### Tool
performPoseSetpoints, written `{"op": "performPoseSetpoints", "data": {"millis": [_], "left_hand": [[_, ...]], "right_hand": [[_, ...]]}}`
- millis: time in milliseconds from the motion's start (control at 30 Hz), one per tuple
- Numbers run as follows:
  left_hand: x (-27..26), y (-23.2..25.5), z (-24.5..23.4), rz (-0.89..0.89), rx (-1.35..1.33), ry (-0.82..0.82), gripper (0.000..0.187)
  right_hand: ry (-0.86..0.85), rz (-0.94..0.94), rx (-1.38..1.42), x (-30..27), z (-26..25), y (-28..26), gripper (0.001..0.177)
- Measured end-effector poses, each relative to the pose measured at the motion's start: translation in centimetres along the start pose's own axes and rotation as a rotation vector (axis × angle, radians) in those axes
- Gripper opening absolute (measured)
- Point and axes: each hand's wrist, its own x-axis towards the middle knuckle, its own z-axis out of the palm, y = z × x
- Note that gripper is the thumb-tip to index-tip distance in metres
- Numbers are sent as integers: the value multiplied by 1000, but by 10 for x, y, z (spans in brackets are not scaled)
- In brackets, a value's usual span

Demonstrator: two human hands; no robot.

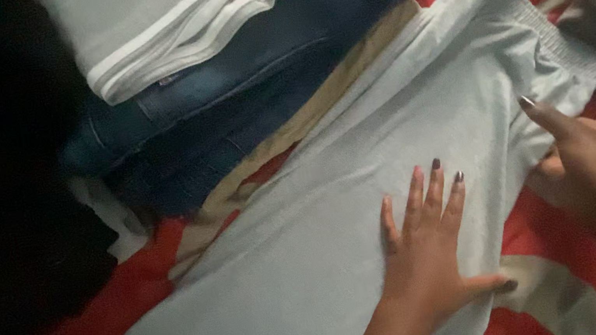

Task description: The person picks up several garments from a bed and folds them by hand into rectangular stacks.

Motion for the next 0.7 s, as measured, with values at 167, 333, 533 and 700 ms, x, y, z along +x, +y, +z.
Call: {"op": "performPoseSetpoints", "data": {"millis": [167, 333, 533, 700], "left_hand": [[-1, 8, 5, 45, 87, 151, 130], [3, 15, 12, 55, 22, 100, 125], [1, 21, 24, 86, -63, 56, 116], [1, 18, 21, 114, -60, 172, 103]], "right_hand": [[-255, 549, 1077, 18, -4, -55, 53], [-355, 283, 1284, 10, -25, -28, 47], [-115, 357, 1253, -22, -28, 58, 52], [-215, 267, 1299, -13, -39, 44, 60]]}}
